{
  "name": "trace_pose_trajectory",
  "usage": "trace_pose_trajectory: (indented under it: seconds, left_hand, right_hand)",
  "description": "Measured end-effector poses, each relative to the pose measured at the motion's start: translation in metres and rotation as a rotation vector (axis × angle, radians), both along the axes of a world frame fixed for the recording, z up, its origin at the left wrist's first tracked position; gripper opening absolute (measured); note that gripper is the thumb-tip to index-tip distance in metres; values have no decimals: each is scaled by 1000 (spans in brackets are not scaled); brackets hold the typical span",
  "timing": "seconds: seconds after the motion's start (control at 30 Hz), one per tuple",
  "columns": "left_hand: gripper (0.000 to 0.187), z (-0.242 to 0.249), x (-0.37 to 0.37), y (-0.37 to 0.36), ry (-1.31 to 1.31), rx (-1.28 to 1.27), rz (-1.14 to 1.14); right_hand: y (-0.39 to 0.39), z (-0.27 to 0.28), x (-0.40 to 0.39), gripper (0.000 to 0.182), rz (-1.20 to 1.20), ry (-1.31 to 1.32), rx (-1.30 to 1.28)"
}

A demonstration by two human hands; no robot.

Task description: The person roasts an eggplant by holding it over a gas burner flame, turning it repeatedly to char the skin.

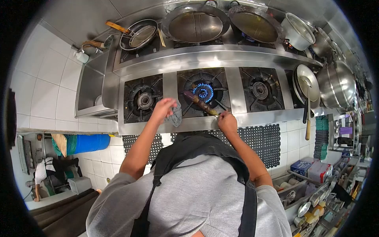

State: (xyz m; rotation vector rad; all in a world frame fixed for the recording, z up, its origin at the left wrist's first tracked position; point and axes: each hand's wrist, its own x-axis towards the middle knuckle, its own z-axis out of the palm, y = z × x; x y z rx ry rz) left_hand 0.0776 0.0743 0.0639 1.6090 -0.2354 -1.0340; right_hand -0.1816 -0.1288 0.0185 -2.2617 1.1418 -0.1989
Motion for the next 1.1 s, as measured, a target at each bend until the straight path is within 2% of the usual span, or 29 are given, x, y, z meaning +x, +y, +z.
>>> trace_pose_trajectory:
  seconds: [0.13,0.2,0.27,0.3,0.37,0.43,0.47,0.67,0.8,0.97,1.1]
  left_hand:
    - [24,-49,-32,99,176,45,128]
    - [20,-79,-57,149,167,222,210]
    - [22,-129,-84,205,106,377,198]
    - [21,-136,-92,229,-211,600,-228]
    - [19,-162,-117,278,-318,789,-411]
    - [18,-215,-156,333,108,733,86]
    - [17,-226,-163,341,319,686,334]
    - [20,-205,-163,327,70,442,342]
    - [22,-182,-146,298,123,423,284]
    - [17,-179,-141,268,-15,251,278]
    - [17,-177,-142,268,-19,347,194]
  right_hand:
    - [5,1,-2,17,-11,-53,45]
    - [3,-10,-1,18,11,-64,26]
    - [-4,-13,-1,18,2,-91,-2]
    - [-8,-10,3,18,-14,-114,-19]
    - [-18,0,11,18,-35,-139,-16]
    - [-29,14,19,19,-51,-146,25]
    - [-36,12,23,19,-45,-161,22]
    - [-50,17,36,20,-50,-230,80]
    - [-53,17,32,21,-85,-258,160]
    - [-59,2,22,22,-114,-277,224]
    - [-54,-3,11,23,-89,-221,208]
